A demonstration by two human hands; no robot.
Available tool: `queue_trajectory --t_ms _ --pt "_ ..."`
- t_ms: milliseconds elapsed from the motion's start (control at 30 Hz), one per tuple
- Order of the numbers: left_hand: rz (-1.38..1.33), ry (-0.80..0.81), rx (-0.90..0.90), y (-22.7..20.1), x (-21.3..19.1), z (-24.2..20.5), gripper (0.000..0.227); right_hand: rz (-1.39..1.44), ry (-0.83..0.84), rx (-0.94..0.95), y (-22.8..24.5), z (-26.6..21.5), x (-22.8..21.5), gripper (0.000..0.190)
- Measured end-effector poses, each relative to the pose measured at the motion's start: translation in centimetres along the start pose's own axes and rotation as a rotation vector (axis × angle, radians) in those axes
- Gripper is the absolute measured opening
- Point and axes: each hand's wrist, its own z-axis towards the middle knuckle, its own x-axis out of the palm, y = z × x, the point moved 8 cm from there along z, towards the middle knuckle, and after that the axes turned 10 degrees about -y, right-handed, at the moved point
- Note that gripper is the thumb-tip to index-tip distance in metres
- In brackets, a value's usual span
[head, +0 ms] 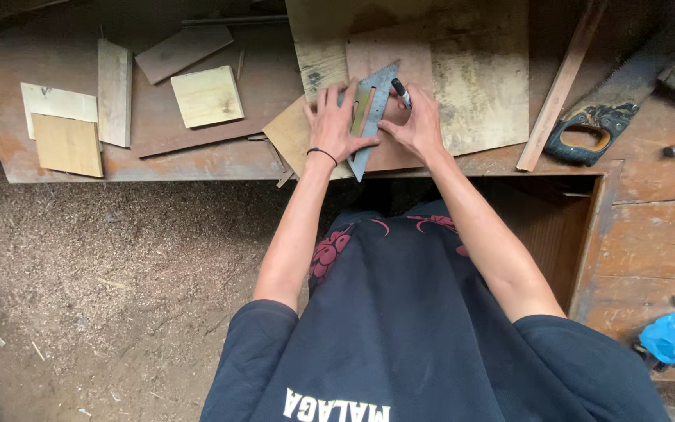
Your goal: The person uses a hammer and chisel to shape a small wooden board, then hammers nails into it to assemble a wooden box. They later use a set square and marker to draw lines on another piece of wood.
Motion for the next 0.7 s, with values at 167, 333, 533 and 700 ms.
queue_trajectory --t_ms 167,333,533,700 --pt "-0.026 0.001 -0.135 0.0 -0.1 -2.1 0.123 -0.128 -0.017 -0.172 0.2 -0.6 0.2 0.065" --pt "-0.042 -0.107 -0.139 -0.1 -0.6 -2.9 0.123 -0.124 -0.004 -0.176 -0.1 -0.5 0.5 0.067" --pt "-0.061 -0.105 -0.105 0.3 0.6 -2.2 0.117 -0.154 0.06 -0.176 -0.2 -0.9 0.5 0.054" --pt "-0.039 -0.091 -0.2 0.4 1.4 -1.8 0.112 -0.096 0.055 -0.17 0.3 -0.8 0.0 0.049"
